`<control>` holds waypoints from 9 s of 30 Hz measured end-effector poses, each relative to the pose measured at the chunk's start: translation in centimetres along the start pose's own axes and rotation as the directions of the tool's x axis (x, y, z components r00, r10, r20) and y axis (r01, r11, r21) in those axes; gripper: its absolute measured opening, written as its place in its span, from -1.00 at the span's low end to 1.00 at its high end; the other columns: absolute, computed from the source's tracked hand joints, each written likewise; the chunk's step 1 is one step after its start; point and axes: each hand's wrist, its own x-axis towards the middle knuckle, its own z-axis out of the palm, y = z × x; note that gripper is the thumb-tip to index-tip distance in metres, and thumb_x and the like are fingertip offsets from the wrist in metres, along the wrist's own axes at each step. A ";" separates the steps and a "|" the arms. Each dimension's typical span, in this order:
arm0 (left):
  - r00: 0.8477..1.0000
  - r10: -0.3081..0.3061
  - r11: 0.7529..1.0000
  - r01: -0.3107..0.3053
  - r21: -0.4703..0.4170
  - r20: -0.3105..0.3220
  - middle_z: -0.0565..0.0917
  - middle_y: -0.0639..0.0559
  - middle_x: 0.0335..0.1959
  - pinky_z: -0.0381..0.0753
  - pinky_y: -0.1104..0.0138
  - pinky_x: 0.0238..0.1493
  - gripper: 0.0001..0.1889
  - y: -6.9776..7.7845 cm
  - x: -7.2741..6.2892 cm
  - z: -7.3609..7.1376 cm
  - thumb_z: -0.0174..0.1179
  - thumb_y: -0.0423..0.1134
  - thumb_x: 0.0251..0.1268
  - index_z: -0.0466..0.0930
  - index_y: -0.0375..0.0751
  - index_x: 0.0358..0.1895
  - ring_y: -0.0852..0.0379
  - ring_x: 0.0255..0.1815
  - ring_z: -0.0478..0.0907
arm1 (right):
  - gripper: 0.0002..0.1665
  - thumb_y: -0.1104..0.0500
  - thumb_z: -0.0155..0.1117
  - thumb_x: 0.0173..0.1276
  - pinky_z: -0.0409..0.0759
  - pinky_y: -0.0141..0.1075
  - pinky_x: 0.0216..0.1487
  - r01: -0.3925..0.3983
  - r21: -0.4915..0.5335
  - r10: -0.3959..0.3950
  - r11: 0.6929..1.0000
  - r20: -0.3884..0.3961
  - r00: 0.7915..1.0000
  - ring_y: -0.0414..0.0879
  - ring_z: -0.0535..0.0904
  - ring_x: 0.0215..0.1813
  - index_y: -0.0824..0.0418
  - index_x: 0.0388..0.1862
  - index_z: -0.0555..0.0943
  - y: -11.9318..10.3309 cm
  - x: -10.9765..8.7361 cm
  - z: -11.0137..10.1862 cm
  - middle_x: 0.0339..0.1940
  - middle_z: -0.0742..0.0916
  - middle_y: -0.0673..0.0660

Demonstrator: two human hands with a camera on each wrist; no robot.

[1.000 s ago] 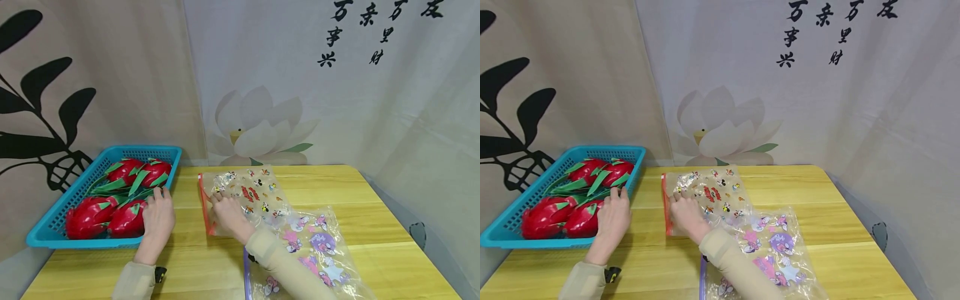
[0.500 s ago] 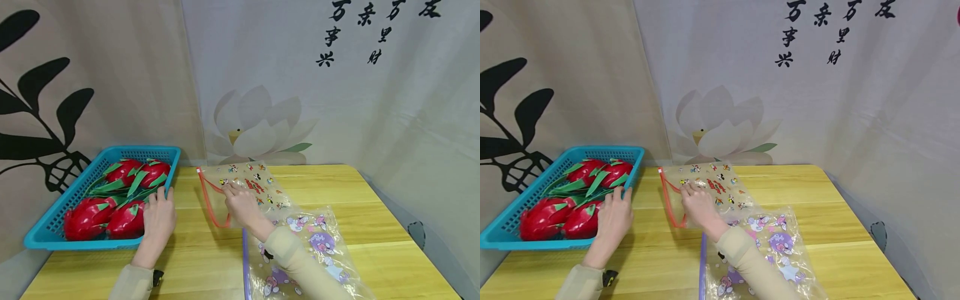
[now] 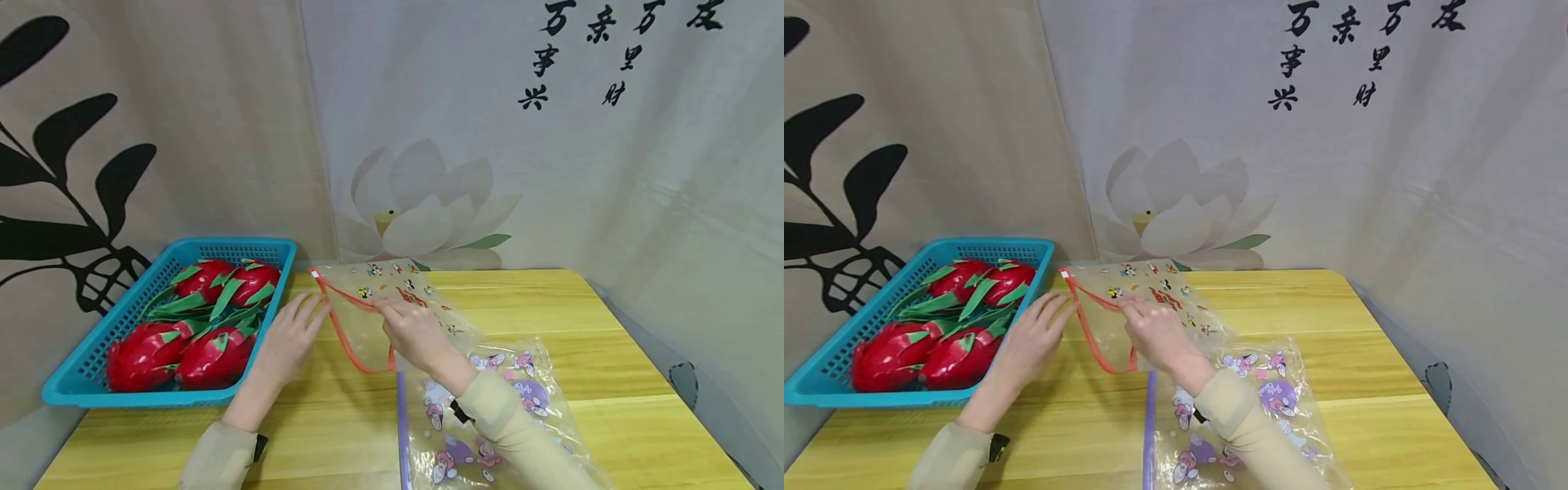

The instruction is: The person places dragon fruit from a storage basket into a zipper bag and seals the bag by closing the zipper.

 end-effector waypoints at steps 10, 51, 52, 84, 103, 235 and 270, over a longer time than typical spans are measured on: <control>0.963 0.266 0.963 -0.264 0.051 -0.043 0.73 -0.11 -0.19 0.59 0.10 0.12 -0.62 0.1 0.8 1.5 0.47 -0.45 -0.31 0.70 -0.20 -0.24 -0.05 -0.05 0.65 | -0.65 0.41 0.27 0.12 0.71 -0.30 -0.25 0.019 -0.077 -0.016 0.997 0.035 0.999 -0.01 0.74 -0.12 0.31 -0.05 0.60 1.2 0.5 -2.4 -0.12 0.77 0.18; 0.910 0.411 0.907 -0.400 0.134 -0.059 0.74 0.08 -0.33 0.65 0.31 -0.09 -0.44 3.3 0.4 2.8 -0.49 -0.48 0.52 0.63 -0.07 -0.24 0.14 -0.28 0.69 | -0.87 0.29 0.37 0.08 0.21 -0.35 -0.84 -0.277 -0.298 0.265 0.913 -0.082 0.961 -0.19 0.26 -0.76 0.15 -0.61 0.65 3.0 2.2 -1.9 -0.75 0.61 -0.01; 0.909 0.413 0.906 -0.405 0.125 -0.050 0.75 0.08 -0.33 0.65 0.31 -0.08 -0.45 3.3 0.3 2.8 -0.48 -0.48 0.51 0.63 -0.07 -0.24 0.14 -0.28 0.69 | -0.87 0.30 0.35 0.07 0.19 -0.36 -0.84 -0.285 -0.295 0.269 0.912 -0.094 0.958 -0.19 0.25 -0.76 0.16 -0.62 0.64 3.0 2.3 -1.8 -0.76 0.60 0.00; 0.941 0.338 0.934 -0.337 0.115 0.011 0.75 0.02 -0.29 0.61 0.12 0.03 -0.66 2.4 0.5 1.7 -0.19 -0.39 0.42 0.61 0.01 -0.11 0.05 -0.21 0.67 | -0.78 0.25 0.35 0.15 0.49 -0.25 -0.68 -0.172 -0.074 0.178 0.982 0.075 0.981 -0.03 0.69 -0.52 0.13 -0.18 0.73 4.2 2.7 -4.0 -0.36 0.81 0.06; 0.947 0.320 0.939 -0.313 0.140 -0.027 0.72 0.05 -0.33 0.62 0.06 -0.03 -0.46 2.2 0.2 2.1 -0.48 -0.41 0.53 0.61 0.04 -0.14 0.06 -0.28 0.65 | -0.86 0.30 0.34 0.01 0.13 -0.49 -0.75 0.132 -0.263 -0.066 0.956 0.245 0.967 -0.30 0.11 -0.70 0.13 -0.45 0.58 3.3 1.9 -4.5 -0.68 0.59 -0.07; 0.669 -0.257 0.946 0.323 0.039 0.697 0.34 -0.38 0.31 0.53 -0.20 0.01 -0.26 -13.0 1.4 -4.8 0.23 0.01 0.20 0.20 -0.17 0.41 -0.40 0.24 0.34 | -0.84 0.26 0.25 0.21 0.16 -0.48 -0.76 -0.160 -0.021 0.159 0.987 -0.045 0.986 -0.25 0.39 -0.75 0.11 -0.31 0.75 3.2 3.0 -2.1 -0.53 0.77 -0.02; 0.600 -0.249 0.947 0.316 0.061 0.760 0.20 -0.57 0.26 0.52 -0.29 -0.07 -0.18 -15.8 -0.6 2.9 0.37 -0.11 0.04 0.20 -0.21 0.38 -0.64 0.18 0.19 | -0.82 0.25 0.21 0.23 0.25 -0.43 -0.77 -0.195 -0.021 0.195 0.981 -0.018 0.981 -0.27 0.39 -0.74 0.11 -0.31 0.75 3.5 3.0 -2.3 -0.60 0.74 -0.04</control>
